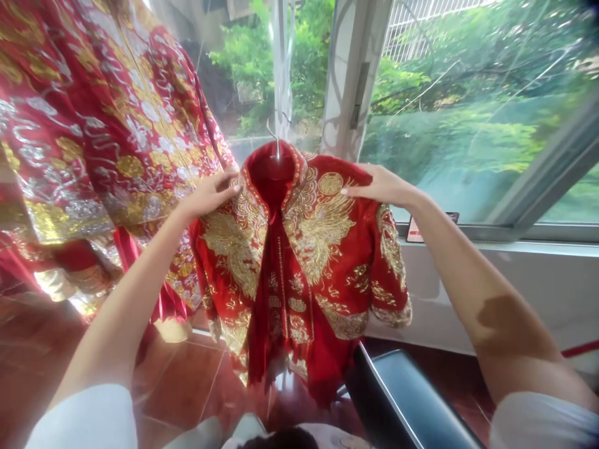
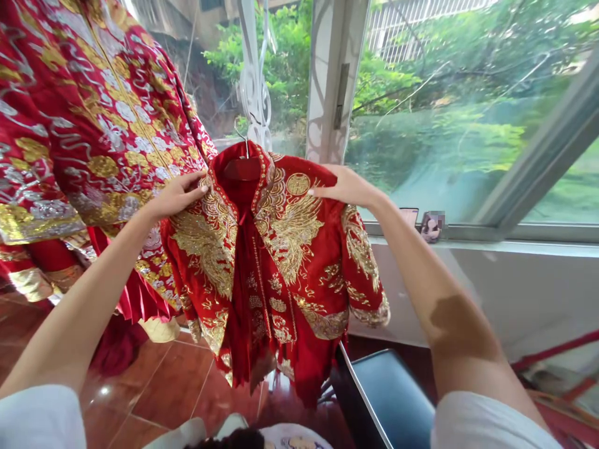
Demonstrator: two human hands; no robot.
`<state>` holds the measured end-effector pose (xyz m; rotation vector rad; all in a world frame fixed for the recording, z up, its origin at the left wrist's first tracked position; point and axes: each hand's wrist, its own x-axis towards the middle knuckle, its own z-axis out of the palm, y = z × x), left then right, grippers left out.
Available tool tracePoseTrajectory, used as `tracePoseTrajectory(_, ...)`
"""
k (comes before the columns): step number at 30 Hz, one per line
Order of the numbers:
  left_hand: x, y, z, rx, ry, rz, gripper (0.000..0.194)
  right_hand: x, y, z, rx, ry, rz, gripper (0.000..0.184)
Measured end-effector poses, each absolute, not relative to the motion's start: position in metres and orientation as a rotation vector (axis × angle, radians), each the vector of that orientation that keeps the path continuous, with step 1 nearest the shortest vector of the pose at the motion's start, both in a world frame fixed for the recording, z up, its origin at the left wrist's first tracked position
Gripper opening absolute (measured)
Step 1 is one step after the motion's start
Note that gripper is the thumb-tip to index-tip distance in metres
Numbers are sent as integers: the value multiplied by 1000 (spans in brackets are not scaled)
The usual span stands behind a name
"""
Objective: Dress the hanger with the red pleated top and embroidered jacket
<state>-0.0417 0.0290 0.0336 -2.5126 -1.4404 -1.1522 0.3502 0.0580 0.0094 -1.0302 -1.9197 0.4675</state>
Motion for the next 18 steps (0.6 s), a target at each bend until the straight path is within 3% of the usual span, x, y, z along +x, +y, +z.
tracePoseTrajectory(3,-39,37,34,-2465,-1449,-1147,32,354,58,2,-1097,-1800,536,26)
tracePoseTrajectory(11,-27,44,38,-2376,-1448,-1249,41,359,91,-17,-1023,-1503,1037,26)
tracePoseTrajectory(14,-33,40,43,-2432,-1511,-1139,44,362,97,-25,-982,-1558,979,36)
tracePoseTrajectory(18,-55,34,44,-2526,-1655,-926,44,372,90,-36,-950,-1626,654,48)
